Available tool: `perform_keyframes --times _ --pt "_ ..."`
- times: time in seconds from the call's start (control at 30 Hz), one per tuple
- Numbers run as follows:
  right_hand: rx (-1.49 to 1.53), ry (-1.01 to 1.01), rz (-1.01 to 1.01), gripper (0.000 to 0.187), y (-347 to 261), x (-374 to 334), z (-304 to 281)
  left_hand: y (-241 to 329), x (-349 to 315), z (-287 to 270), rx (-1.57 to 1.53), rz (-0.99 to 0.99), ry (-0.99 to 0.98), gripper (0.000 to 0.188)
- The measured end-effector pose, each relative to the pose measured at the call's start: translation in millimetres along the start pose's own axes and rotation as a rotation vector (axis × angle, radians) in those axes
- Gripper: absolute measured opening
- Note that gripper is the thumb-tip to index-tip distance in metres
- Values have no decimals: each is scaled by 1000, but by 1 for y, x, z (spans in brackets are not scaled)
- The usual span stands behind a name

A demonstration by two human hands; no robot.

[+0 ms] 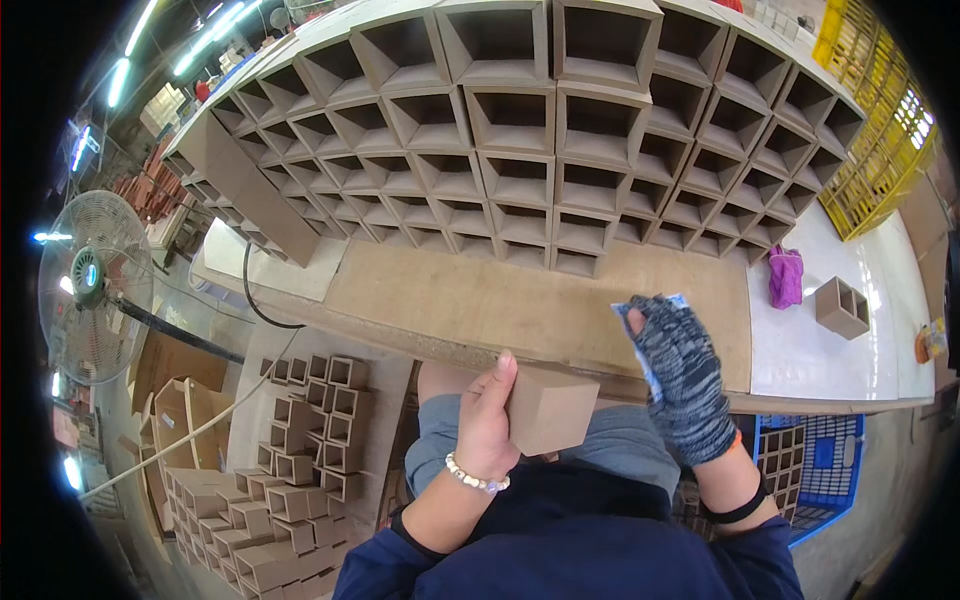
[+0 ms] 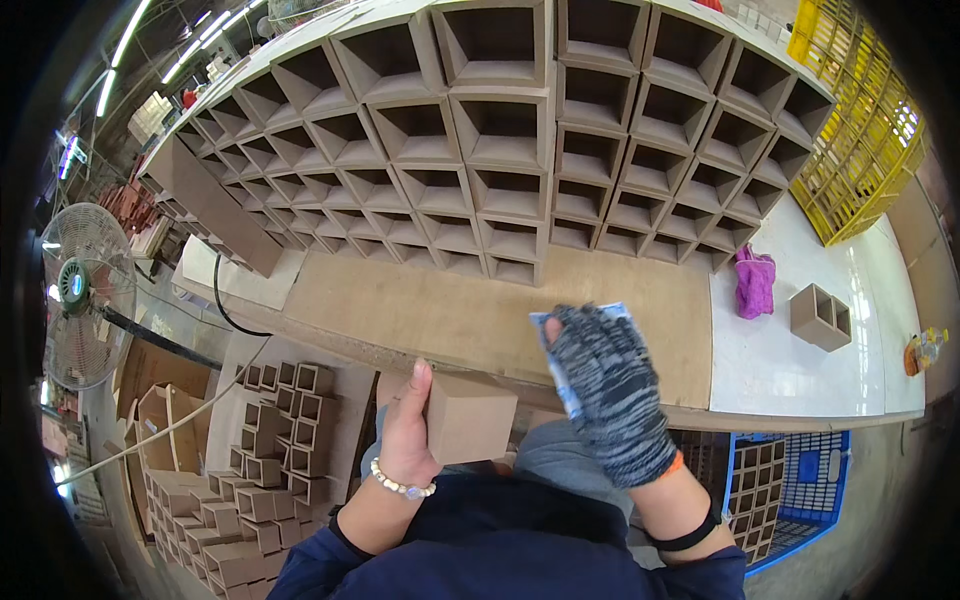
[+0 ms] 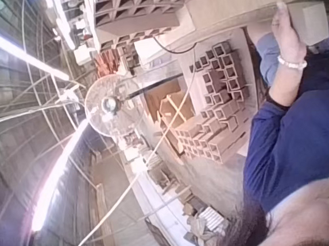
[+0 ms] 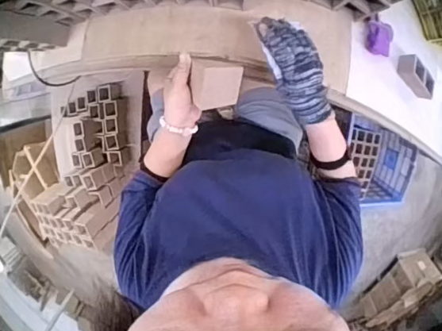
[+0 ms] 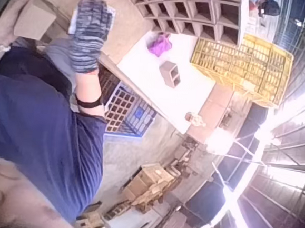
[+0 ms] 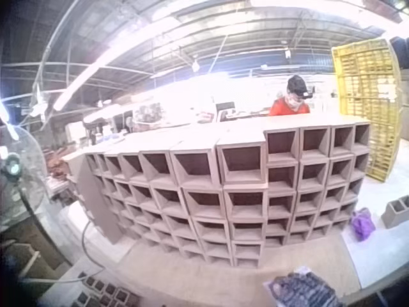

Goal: Sand and organize wooden blocks at a manufacturing workstation.

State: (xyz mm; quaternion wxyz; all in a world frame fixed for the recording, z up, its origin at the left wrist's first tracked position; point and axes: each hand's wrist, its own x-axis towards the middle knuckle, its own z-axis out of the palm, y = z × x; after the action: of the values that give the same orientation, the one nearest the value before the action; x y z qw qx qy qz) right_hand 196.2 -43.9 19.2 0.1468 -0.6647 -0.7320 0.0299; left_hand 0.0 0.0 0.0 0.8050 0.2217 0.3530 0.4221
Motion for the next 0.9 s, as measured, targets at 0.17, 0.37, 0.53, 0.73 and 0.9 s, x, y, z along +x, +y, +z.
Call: perform_keyframes --times 0.17,0.37,0.53,0.73,0.9 --pt "91 301 -350 39 -65 -13 -8 -10 8 -16 47 115 56 25" --pt "-236 189 -160 61 -15 -4 32 -4 3 -23 37 120 -16 31" --pt "228 293 -334 55 -67 -11 -12 -5 1 -9 84 339 23 15" --pt "279 288 -233 56 -24 -6 26 7 -2 -18 -335 -188 -182 44" --pt "19 320 -46 44 -4 -12 26 10 3 -19 -517 -264 -335 46"
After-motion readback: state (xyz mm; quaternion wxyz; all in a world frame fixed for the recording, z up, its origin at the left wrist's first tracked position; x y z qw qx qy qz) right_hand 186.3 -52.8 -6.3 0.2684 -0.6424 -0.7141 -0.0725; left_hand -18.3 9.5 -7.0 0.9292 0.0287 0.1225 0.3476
